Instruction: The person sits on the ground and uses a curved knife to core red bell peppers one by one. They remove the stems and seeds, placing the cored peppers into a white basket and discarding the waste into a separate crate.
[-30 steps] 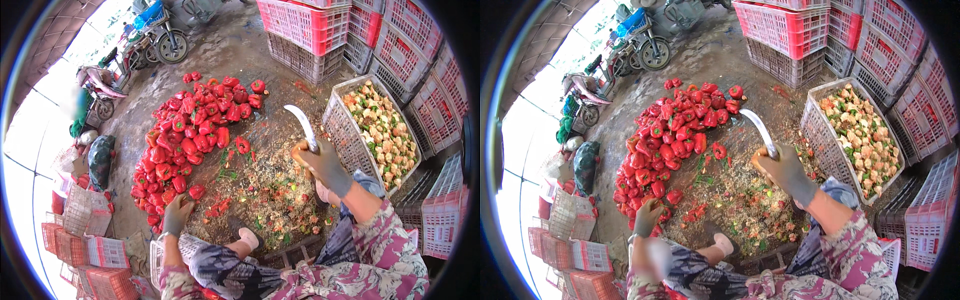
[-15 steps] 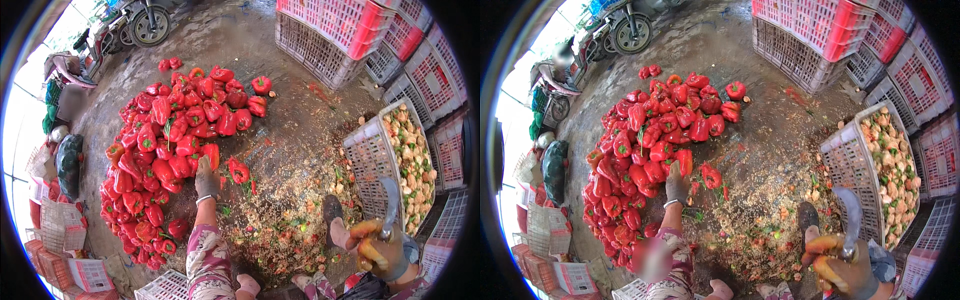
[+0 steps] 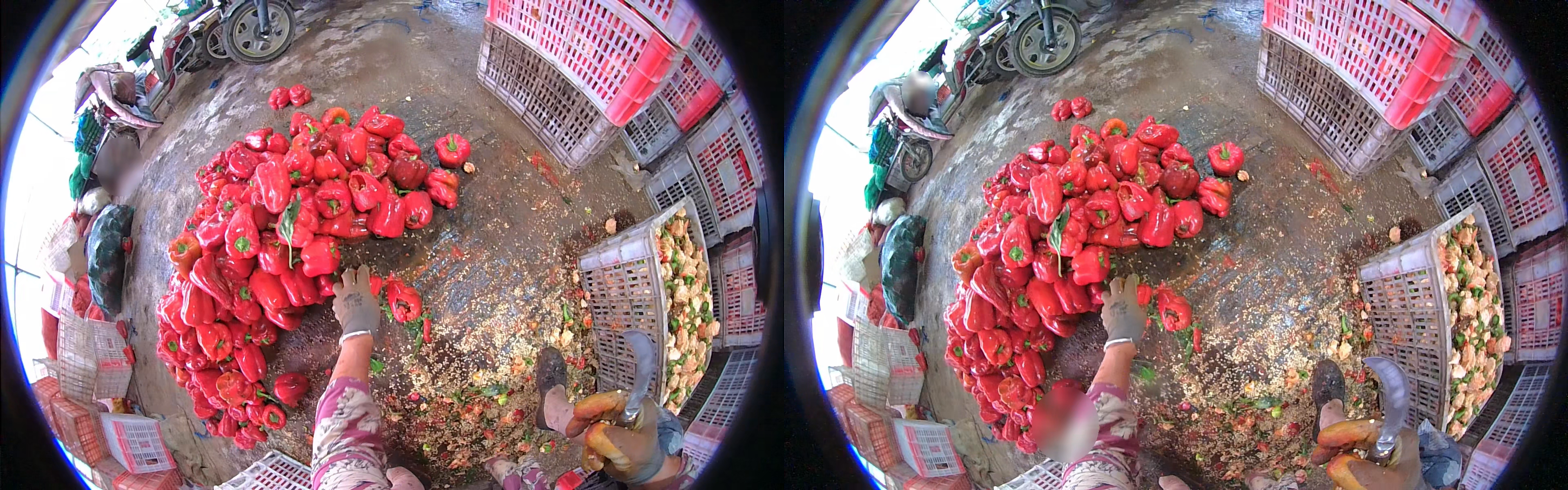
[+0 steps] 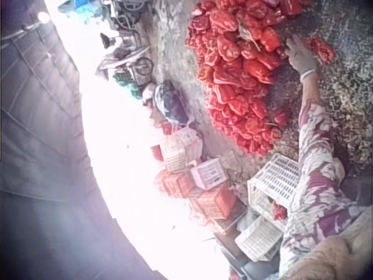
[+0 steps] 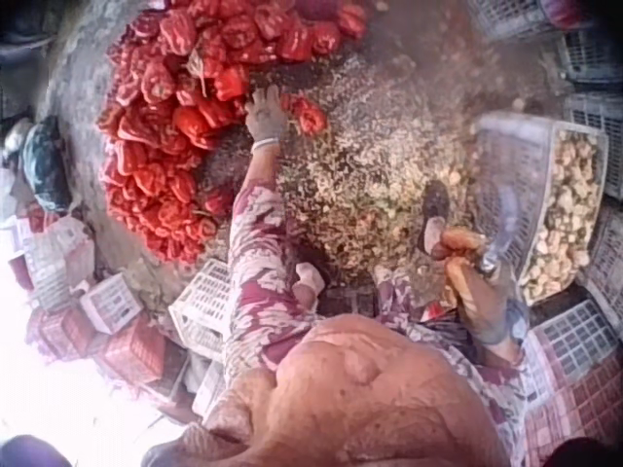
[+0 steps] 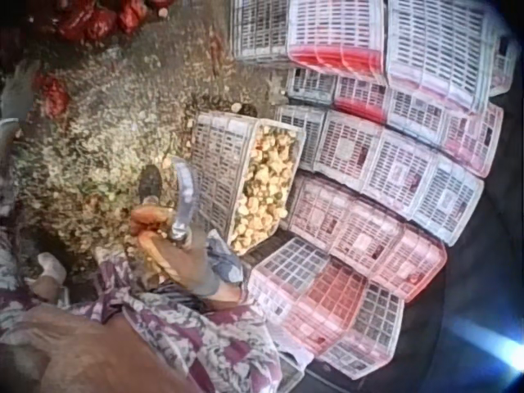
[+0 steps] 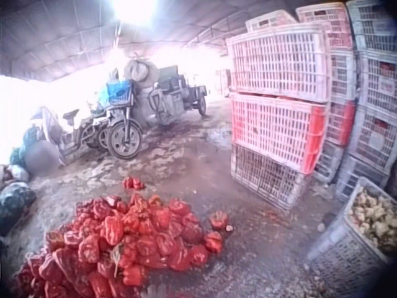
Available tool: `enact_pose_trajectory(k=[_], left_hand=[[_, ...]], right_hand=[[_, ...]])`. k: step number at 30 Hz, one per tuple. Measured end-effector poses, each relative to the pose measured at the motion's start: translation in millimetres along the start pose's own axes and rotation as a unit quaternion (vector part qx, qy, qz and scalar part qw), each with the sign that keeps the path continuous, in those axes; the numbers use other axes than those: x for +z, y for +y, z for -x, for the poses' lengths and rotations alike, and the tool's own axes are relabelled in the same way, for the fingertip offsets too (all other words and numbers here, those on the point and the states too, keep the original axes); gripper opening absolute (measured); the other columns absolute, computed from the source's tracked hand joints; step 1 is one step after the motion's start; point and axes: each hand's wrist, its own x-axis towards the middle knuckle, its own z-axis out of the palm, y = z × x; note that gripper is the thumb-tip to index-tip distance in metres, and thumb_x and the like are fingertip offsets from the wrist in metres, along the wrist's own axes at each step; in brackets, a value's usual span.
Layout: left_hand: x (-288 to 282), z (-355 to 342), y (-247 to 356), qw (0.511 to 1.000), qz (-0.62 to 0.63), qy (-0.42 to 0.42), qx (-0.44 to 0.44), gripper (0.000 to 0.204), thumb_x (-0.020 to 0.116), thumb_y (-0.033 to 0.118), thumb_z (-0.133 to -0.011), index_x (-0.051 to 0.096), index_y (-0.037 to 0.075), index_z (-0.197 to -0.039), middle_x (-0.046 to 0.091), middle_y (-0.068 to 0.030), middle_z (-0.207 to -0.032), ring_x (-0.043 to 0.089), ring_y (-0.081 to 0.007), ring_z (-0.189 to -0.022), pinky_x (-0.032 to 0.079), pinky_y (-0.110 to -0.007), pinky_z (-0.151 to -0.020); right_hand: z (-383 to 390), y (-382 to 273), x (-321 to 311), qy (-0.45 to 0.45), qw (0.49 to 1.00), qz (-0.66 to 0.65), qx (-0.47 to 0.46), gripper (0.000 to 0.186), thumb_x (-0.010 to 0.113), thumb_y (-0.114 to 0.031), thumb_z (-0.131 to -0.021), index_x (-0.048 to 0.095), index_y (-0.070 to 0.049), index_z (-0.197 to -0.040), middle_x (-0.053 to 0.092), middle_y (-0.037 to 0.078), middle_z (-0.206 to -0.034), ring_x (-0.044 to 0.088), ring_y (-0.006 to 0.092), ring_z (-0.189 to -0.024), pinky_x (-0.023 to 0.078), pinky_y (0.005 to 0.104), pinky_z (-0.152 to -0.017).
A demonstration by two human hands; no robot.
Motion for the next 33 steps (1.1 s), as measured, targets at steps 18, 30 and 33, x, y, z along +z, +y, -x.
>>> enact_pose_trajectory(k=[18,30,33], left_hand=[[-11,138,-10,0.768,0.628,0.094,-0.085,0.066,0.083,0.001,-0.073,0.043,0.006,-0.126,0.049,-0.0059,-0.119,0.051,-0.0157,-0.108,0.047,-0.031,-0.096],[-248,298,95,0.786,0.576,0.134,0.182,0.067,0.088,0.013,-0.070,0.046,0.004,-0.122,0.048,-0.0066,-0.117,0.050,-0.0177,-0.111,0.044,-0.033,-0.100],[-277,332,99,0.813,0.543,0.115,0.175,0.068,0.089,0.012,-0.069,0.047,0.004,-0.121,0.048,-0.0067,-0.116,0.050,-0.0177,-0.110,0.043,-0.032,-0.101]], right_hand=[[39,28,-7,-0.070,0.993,0.089,-0.037,0.028,0.066,-0.006,-0.090,0.064,0.004,-0.116,0.068,0.013,-0.086,0.061,0.0129,-0.056,0.048,0.0236,-0.049],[60,74,-5,-0.154,0.852,0.308,-0.395,0.032,0.067,-0.025,-0.093,0.066,-0.005,-0.118,0.062,0.006,-0.076,0.057,0.0129,-0.065,0.047,0.0322,-0.061],[56,93,-10,-0.182,0.832,0.294,-0.434,0.030,0.067,-0.023,-0.093,0.063,-0.003,-0.115,0.062,0.010,-0.076,0.062,0.0202,-0.070,0.049,0.0340,-0.065]])
